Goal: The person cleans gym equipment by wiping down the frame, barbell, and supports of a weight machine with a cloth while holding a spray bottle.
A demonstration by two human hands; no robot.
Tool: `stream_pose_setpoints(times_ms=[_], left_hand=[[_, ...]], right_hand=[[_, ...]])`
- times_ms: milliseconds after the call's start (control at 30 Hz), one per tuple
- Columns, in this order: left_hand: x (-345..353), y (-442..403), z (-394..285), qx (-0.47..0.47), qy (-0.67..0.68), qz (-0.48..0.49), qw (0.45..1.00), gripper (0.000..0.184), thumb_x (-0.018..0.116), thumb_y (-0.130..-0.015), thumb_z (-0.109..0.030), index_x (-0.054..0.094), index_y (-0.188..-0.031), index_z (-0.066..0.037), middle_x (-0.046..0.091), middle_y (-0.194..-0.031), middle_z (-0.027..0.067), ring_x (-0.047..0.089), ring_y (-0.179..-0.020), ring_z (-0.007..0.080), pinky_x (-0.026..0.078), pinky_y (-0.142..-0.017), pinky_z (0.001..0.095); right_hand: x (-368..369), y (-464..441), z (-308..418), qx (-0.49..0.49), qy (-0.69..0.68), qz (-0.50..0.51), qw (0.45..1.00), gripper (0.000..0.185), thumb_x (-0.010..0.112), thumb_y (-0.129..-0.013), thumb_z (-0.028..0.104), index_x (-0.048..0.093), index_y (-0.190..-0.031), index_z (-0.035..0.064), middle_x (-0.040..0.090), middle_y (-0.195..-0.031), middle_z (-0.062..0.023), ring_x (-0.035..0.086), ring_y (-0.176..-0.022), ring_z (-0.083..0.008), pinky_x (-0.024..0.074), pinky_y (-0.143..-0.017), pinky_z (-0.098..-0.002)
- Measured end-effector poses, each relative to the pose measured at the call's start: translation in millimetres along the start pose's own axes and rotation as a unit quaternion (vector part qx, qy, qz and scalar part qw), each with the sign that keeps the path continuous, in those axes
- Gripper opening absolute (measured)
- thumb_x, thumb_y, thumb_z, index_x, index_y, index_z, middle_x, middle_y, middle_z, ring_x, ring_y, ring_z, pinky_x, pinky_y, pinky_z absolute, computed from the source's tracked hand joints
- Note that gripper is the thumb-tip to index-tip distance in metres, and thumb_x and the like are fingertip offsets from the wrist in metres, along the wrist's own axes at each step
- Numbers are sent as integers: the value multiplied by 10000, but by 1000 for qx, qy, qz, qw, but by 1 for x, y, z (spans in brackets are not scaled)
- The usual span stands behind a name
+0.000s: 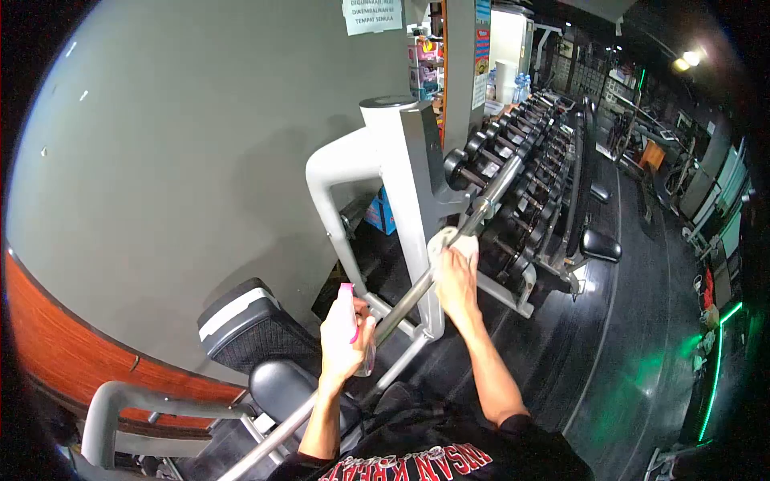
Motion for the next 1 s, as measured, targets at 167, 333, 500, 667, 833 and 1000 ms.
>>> stream_pose_setpoints(times_ms=[167,333,500,667,833,1000], left_hand=[[14,-7,-5,66,-18,-10,998,244,643,-809,-48,551,-1027,14,573,-778,83,537,-566,125,457,-579,262],[29,1,-16,-11,87,48,995,217,620,-825,-40,546,-1024,3,582,-688,58,550,-547,110,458,-566,244],[55,-2,-17,29,108,127,986,188,572,-848,-18,505,-1015,35,572,-718,64,546,-561,93,452,-547,238],[76,-15,-20,54,74,132,987,198,595,-830,-32,515,-1002,24,583,-707,50,565,-589,95,464,-589,243],[98,-22,-3,-33,147,145,978,196,615,-823,-50,526,-982,23,596,-757,58,594,-700,106,481,-673,246],[132,-39,8,-34,121,137,983,210,646,-789,-82,549,-944,22,611,-761,73,610,-693,146,485,-687,281]], right_hand=[[-26,16,-13,-1,-170,-4,985,524,573,-724,-8,464,-1236,13,591,-1138,-183,560,-1095,-316,345,-1041,-483],[-39,-20,-106,173,-376,-162,896,430,550,-778,-38,488,-1202,8,652,-971,-184,666,-816,-291,526,-673,-372],[17,-54,-98,15,-187,5,982,417,503,-814,25,483,-1231,36,599,-1095,-229,567,-1054,-386,468,-859,-417],[10,-45,-96,39,-258,54,964,437,497,-791,-6,485,-1226,40,611,-1056,-224,574,-999,-409,474,-834,-430],[-3,-65,-153,72,-464,-5,883,379,467,-827,-72,529,-1196,-13,656,-1006,-100,621,-936,-159,477,-837,-290],[5,-99,-133,-24,-200,-39,979,437,591,-752,-13,566,-1177,82,575,-1216,-161,534,-1135,-361,446,-954,-416]])
Point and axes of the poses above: each hand's wrist, its own y-axis away from the middle knuckle, its own x-axis out of the palm, z = x × y, the point moved 5 cm from there along -y, towards the middle knuckle
